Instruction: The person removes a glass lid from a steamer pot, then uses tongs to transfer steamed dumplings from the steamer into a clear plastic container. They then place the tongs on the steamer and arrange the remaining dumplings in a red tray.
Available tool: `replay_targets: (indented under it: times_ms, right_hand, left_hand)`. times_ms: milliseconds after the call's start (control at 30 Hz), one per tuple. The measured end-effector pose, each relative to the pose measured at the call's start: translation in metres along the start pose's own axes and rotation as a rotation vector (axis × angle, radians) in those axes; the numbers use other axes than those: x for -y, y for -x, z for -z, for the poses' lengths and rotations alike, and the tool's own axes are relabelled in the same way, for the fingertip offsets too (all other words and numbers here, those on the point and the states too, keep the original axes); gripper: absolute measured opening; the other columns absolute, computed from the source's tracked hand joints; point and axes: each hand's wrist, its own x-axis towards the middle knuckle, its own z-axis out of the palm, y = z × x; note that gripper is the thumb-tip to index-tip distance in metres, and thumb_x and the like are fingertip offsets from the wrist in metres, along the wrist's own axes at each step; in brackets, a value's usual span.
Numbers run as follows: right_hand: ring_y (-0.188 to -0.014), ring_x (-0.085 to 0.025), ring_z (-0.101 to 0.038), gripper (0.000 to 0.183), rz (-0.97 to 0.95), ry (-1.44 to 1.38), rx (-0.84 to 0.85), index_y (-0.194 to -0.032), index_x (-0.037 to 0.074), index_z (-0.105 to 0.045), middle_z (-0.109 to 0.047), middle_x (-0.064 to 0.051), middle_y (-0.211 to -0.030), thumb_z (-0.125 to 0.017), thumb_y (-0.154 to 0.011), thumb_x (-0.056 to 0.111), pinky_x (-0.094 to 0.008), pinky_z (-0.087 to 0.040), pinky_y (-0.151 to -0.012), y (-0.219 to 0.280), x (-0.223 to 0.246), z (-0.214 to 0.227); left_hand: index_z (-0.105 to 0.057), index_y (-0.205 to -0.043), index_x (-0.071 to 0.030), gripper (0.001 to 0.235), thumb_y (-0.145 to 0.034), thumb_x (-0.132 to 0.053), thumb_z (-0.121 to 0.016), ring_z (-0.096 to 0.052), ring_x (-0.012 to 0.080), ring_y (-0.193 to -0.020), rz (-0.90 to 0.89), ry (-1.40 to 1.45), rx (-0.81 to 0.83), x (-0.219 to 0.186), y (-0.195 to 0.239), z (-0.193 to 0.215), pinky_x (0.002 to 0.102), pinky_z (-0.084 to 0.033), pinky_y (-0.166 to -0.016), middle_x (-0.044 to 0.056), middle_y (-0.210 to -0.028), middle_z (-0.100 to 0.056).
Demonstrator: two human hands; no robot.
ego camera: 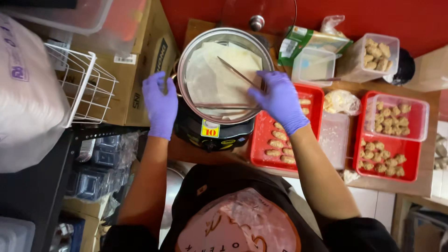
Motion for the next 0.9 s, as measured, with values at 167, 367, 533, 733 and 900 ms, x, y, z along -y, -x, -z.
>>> replay_targets:
  times_ms: [167,367,533,733,900]
  right_hand:
    - [-0.111,-0.042,-0.061,0.083,-0.065,0.238,0.366,-0.143,0.010,-0.049,-0.064,-0.020,-0.121,-0.078,-0.076,0.049,-0.050,-0.053,-0.085,-0.001,0.042,0.002]
    - [-0.094,-0.036,-0.065,0.103,0.080,0.424,0.382,-0.147,0.011,-0.041,-0.066,-0.015,-0.105,-0.078,-0.064,0.060,-0.046,-0.053,-0.072,-0.007,0.011,-0.044]
    - [-0.086,-0.038,-0.066,0.077,0.051,0.291,0.296,-0.135,0.010,-0.052,-0.065,-0.016,-0.087,-0.078,-0.073,0.048,-0.048,-0.052,-0.069,-0.004,-0.002,-0.031]
    - [-0.097,-0.037,-0.063,0.065,-0.026,0.248,0.230,-0.135,0.015,-0.052,-0.064,-0.015,-0.097,-0.075,-0.080,0.041,-0.046,-0.053,-0.075,0.020,-0.014,-0.005]
    - [-0.093,-0.035,-0.064,0.069,-0.057,0.258,0.216,-0.135,0.016,-0.052,-0.062,-0.012,-0.099,-0.076,-0.078,0.045,-0.046,-0.053,-0.073,0.037,-0.022,-0.011]
  left_hand:
    - [-0.065,-0.110,-0.012,0.024,-0.087,-0.008,-0.072,-0.058,0.0312,-0.097,-0.244,0.030,-0.076,-0.012,-0.002,-0.014,0.041,-0.050,-0.086,0.008,-0.101,-0.057]
    - [-0.066,-0.106,-0.015,0.019,-0.088,-0.010,-0.071,-0.060,0.0283,-0.090,-0.366,0.093,-0.082,-0.020,-0.005,-0.023,0.038,-0.052,-0.079,0.006,-0.095,-0.058]
    - [-0.067,-0.106,-0.013,0.020,-0.088,-0.007,-0.071,-0.062,0.0316,-0.086,-0.358,0.165,-0.047,-0.032,-0.004,-0.016,0.039,-0.052,-0.076,0.009,-0.091,-0.060]
    - [-0.067,-0.107,-0.012,0.019,-0.090,-0.004,-0.069,-0.062,0.0280,-0.086,-0.387,0.145,-0.024,-0.037,-0.004,-0.019,0.034,-0.055,-0.071,0.008,-0.094,-0.060]
    - [-0.068,-0.106,-0.010,0.016,-0.091,-0.002,-0.068,-0.063,0.0256,-0.086,-0.360,0.131,0.052,-0.062,0.010,-0.027,0.036,-0.055,-0.069,0.006,-0.095,-0.061]
